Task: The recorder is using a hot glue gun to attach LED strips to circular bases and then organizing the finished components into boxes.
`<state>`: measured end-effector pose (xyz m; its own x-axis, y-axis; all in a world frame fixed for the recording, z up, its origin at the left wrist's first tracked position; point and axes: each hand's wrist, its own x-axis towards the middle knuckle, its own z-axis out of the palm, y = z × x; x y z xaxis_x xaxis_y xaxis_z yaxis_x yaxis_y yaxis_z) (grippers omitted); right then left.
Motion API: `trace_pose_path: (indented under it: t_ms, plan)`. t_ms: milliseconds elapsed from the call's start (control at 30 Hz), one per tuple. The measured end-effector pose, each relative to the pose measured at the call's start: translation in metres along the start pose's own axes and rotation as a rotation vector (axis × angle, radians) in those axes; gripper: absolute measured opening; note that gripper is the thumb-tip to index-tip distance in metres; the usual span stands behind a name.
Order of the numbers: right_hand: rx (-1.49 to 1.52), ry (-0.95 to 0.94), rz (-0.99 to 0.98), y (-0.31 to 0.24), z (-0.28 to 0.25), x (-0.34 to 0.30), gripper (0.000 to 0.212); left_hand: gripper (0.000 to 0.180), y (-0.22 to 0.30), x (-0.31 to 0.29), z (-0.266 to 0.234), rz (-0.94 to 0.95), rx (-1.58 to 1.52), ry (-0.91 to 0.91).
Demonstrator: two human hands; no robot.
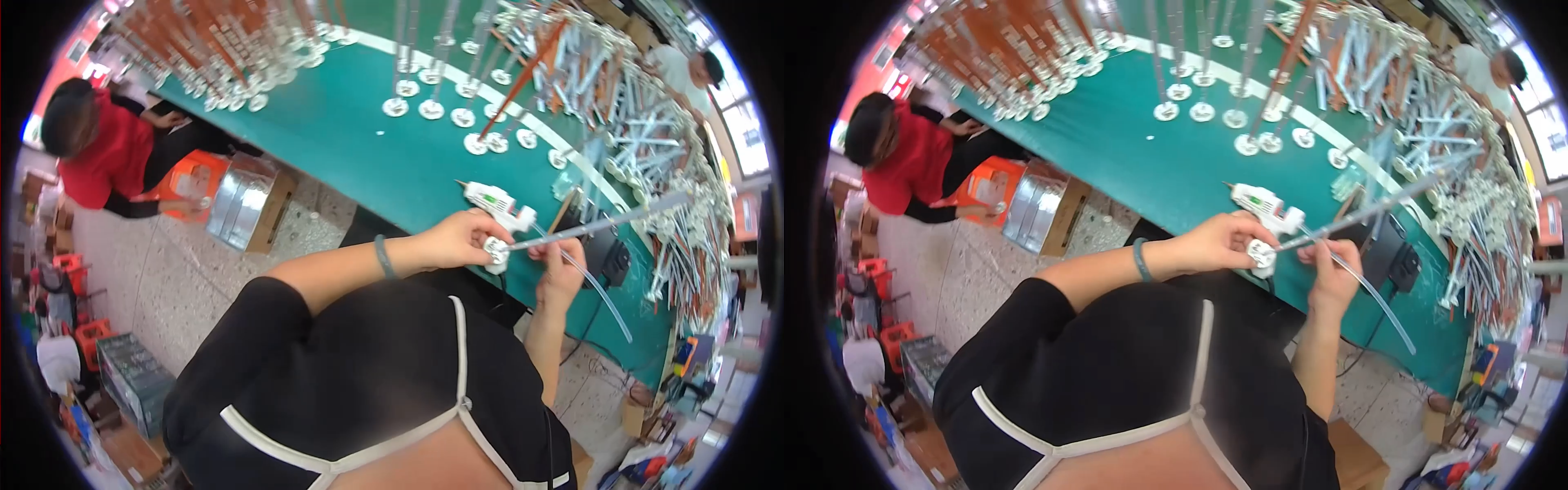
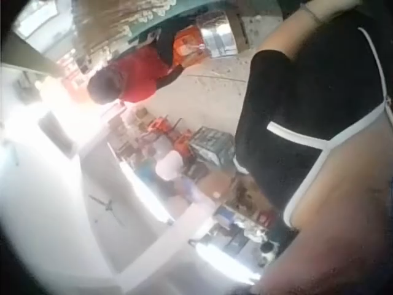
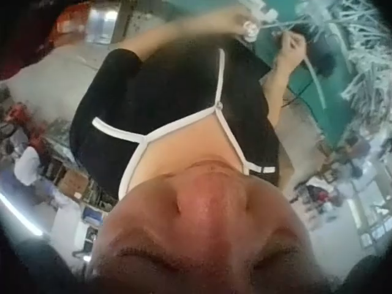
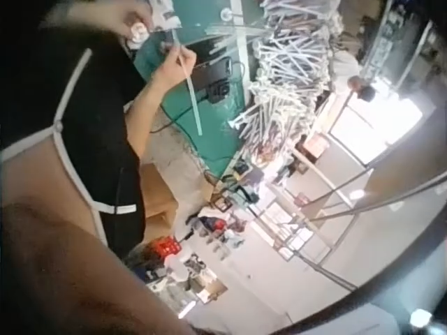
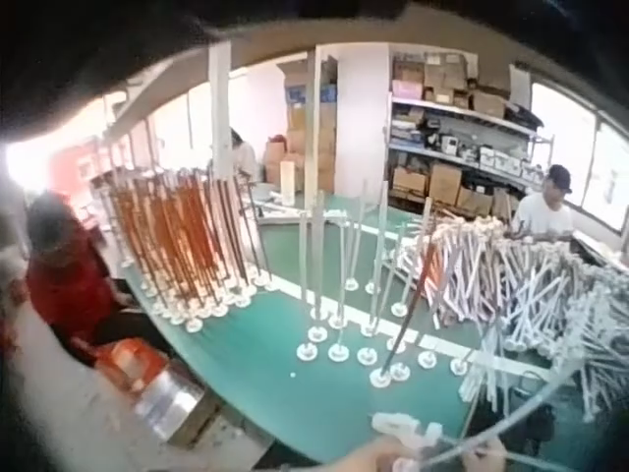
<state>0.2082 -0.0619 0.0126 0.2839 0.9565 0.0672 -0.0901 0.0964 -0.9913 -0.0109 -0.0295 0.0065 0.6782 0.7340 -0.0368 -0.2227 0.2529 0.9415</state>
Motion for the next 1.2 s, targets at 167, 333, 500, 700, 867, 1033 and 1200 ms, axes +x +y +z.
trace_pose_path:
  t_ms: [167,333,500,700,867,1033,1200]
  plan:
    - [0.123,0.019,0.099,0.004,0.018,0.004,0.013,0.036,0.005,-0.001,-0.008,-0.018,0.004,0.028]
    - [0.057,0.016,-0.085,0.0,0.011,0.004,0.013,0.035,0.007,0.005,-0.009,-0.019,0.1,0.014]
    - [0.007,-0.137,-0.103,-0.006,-0.01,0.013,0.019,0.035,0.007,0.008,-0.005,-0.011,0.095,-0.013]
    - [-0.41,-0.16,-0.27,0.0,-0.019,0.01,0.016,0.036,0.012,0.01,-0.005,-0.03,0.177,-0.016]
    - [-0.194,0.008,-0.043,-0.017,-0.003,0.007,0.014,0.035,0.014,0.011,-0.004,-0.017,0.261,-0.034]
    - [-0.528,-0.098,-0.241,-0.029,0.005,0.003,0.019,0.035,0.014,0.009,0.002,-0.005,0.273,-0.041]
    - [0.046,-0.048,-0.003,-0.003,0.001,0.003,0.021,0.034,0.012,0.011,0.001,-0.052,0.295,-0.04]
